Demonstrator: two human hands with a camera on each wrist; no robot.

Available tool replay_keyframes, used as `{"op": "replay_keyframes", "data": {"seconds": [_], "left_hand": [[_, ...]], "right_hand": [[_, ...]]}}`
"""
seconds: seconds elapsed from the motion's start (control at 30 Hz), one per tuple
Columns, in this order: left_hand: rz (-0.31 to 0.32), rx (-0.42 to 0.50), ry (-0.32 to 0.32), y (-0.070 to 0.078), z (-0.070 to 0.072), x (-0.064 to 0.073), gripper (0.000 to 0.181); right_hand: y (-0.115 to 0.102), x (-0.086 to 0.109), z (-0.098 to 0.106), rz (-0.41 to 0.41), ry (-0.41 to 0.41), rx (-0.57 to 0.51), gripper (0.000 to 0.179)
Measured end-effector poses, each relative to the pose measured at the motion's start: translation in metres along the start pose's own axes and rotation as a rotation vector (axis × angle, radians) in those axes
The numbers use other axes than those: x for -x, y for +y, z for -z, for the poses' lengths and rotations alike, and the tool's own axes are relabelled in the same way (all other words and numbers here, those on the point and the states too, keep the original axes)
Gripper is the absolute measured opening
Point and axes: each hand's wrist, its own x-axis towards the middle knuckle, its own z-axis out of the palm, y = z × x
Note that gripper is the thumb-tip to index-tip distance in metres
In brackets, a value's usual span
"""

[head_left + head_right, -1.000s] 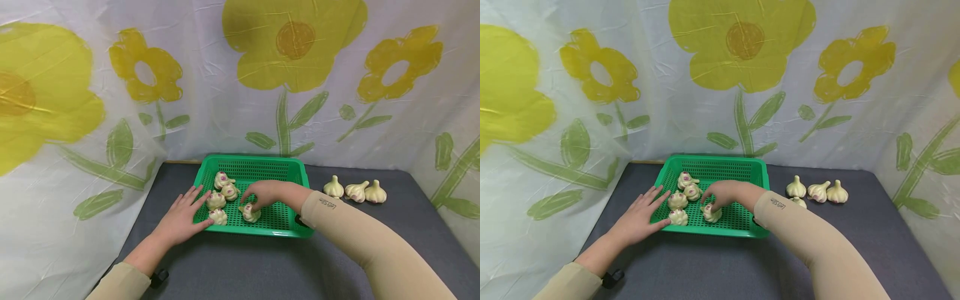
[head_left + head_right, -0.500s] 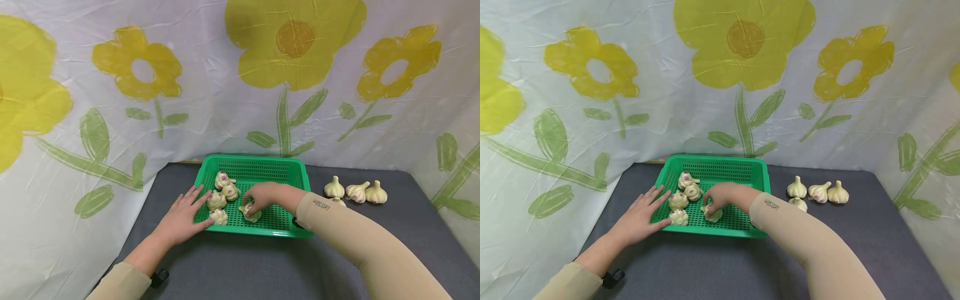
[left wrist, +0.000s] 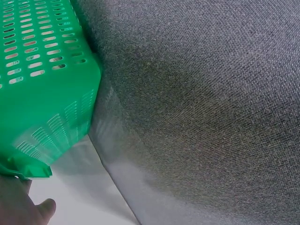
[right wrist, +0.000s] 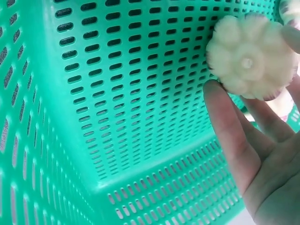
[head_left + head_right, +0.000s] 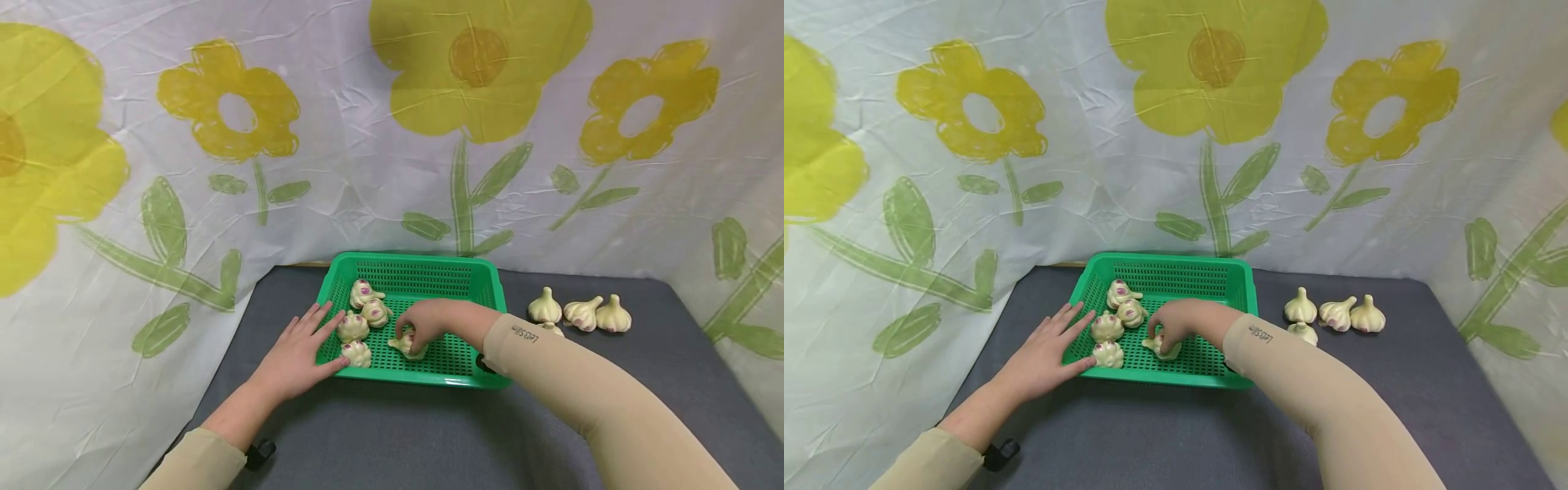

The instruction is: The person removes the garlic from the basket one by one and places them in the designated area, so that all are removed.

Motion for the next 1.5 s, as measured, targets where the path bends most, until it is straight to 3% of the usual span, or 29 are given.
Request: {"op": "replay_keyframes", "data": {"seconds": [0.27,0.47,0.73,1.1,1.5], "left_hand": [[0.004,0.004,0.006,0.000,0.000,0.000,0.087],[0.004,0.004,0.003,-0.001,0.000,-0.002,0.086],[0.000,0.003,-0.003,-0.001,0.000,-0.004,0.087],[-0.009,-0.003,0.010,-0.002,-0.002,-0.007,0.088],[-0.009,-0.006,0.013,-0.004,-0.004,-0.011,0.087]], "right_hand": [[0.003,0.003,0.002,0.034,-0.012,-0.025,0.039],[0.005,0.010,0.011,0.062,0.023,-0.052,0.040],[0.011,0.021,0.020,0.093,0.106,-0.053,0.038],[0.028,0.045,0.036,0.103,0.227,-0.205,0.039],[0.052,0.080,0.037,0.124,0.379,-0.318,0.041]]}}
